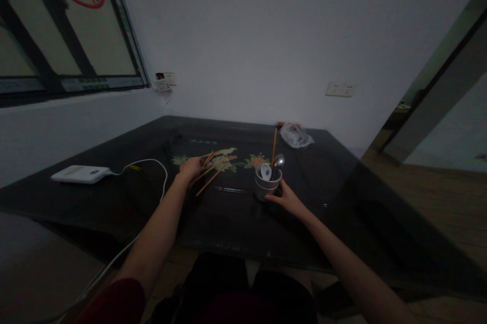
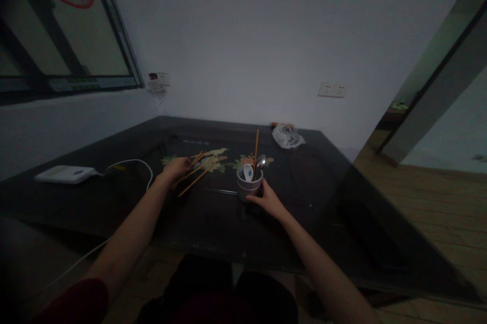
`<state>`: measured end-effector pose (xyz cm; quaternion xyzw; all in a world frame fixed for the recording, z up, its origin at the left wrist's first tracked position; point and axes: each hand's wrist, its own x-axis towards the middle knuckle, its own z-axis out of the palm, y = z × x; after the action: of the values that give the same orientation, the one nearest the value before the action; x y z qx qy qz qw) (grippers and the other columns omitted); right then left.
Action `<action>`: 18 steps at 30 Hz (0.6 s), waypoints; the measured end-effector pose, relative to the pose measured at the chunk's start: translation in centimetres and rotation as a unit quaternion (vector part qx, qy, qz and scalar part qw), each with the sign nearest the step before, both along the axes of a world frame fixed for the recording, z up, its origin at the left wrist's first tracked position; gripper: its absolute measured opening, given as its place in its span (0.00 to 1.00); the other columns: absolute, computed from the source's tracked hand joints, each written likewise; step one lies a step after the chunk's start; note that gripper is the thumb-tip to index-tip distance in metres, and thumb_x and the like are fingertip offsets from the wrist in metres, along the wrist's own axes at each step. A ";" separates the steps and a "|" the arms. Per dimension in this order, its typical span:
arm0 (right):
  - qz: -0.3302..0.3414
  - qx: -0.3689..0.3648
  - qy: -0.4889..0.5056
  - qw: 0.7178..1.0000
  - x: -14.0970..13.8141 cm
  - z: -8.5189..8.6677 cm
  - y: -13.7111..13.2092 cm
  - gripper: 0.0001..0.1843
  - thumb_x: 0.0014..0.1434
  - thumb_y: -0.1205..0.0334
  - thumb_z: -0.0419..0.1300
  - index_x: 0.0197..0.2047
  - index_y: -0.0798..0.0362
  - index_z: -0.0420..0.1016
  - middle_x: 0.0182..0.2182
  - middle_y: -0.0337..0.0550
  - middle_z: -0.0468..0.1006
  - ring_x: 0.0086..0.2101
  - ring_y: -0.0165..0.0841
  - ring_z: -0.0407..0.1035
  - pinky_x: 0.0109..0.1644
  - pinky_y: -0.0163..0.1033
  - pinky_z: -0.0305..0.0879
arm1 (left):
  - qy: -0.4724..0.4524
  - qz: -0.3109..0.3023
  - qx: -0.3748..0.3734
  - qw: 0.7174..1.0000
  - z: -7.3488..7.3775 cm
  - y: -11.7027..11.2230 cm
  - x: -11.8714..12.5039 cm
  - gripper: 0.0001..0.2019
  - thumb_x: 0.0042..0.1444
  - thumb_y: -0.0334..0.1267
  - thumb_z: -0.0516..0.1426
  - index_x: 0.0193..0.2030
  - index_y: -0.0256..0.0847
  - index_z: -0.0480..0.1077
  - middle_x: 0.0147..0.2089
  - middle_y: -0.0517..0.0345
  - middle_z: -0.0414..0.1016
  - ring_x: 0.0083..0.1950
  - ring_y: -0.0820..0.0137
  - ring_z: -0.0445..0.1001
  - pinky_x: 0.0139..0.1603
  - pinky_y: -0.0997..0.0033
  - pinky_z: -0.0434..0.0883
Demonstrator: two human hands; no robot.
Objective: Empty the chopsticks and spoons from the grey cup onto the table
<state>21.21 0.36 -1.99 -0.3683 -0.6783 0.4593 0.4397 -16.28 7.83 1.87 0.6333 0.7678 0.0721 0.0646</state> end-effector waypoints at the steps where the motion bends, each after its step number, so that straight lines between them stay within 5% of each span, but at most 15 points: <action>1: 0.001 -0.001 0.001 1.000 0.0 0.0 0.0 0.41 0.43 0.60 0.70 0.59 0.50 0.58 0.57 0.49 0.66 0.56 0.42 0.62 0.62 0.50 0.55 | -0.001 0.001 0.000 1.000 0.0 0.0 0.0 0.16 0.52 0.45 0.56 0.47 0.48 0.72 0.51 0.52 0.74 0.50 0.59 0.73 0.43 0.69 0.69; 13: 0.013 -0.016 0.013 1.000 -0.1 -0.1 0.0 0.42 0.43 0.60 0.70 0.59 0.51 0.57 0.58 0.51 0.65 0.57 0.42 0.61 0.62 0.50 0.56 | 0.013 -0.030 0.000 0.999 0.4 -0.4 0.0 0.18 0.51 0.38 0.56 0.50 0.42 0.67 0.49 0.49 0.74 0.48 0.61 0.73 0.42 0.71 0.68; 18: 0.003 -0.012 -0.004 1.000 0.0 -0.1 0.0 0.42 0.43 0.58 0.70 0.60 0.50 0.57 0.57 0.51 0.66 0.56 0.43 0.62 0.62 0.51 0.56 | 0.050 -0.069 0.017 0.996 1.6 -1.0 0.5 0.12 0.53 0.40 0.55 0.44 0.41 0.71 0.46 0.47 0.75 0.45 0.62 0.73 0.42 0.71 0.68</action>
<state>21.19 0.34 -2.05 -0.3732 -0.6757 0.4669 0.4315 -15.81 6.84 3.49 0.6884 0.7234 0.0489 0.0206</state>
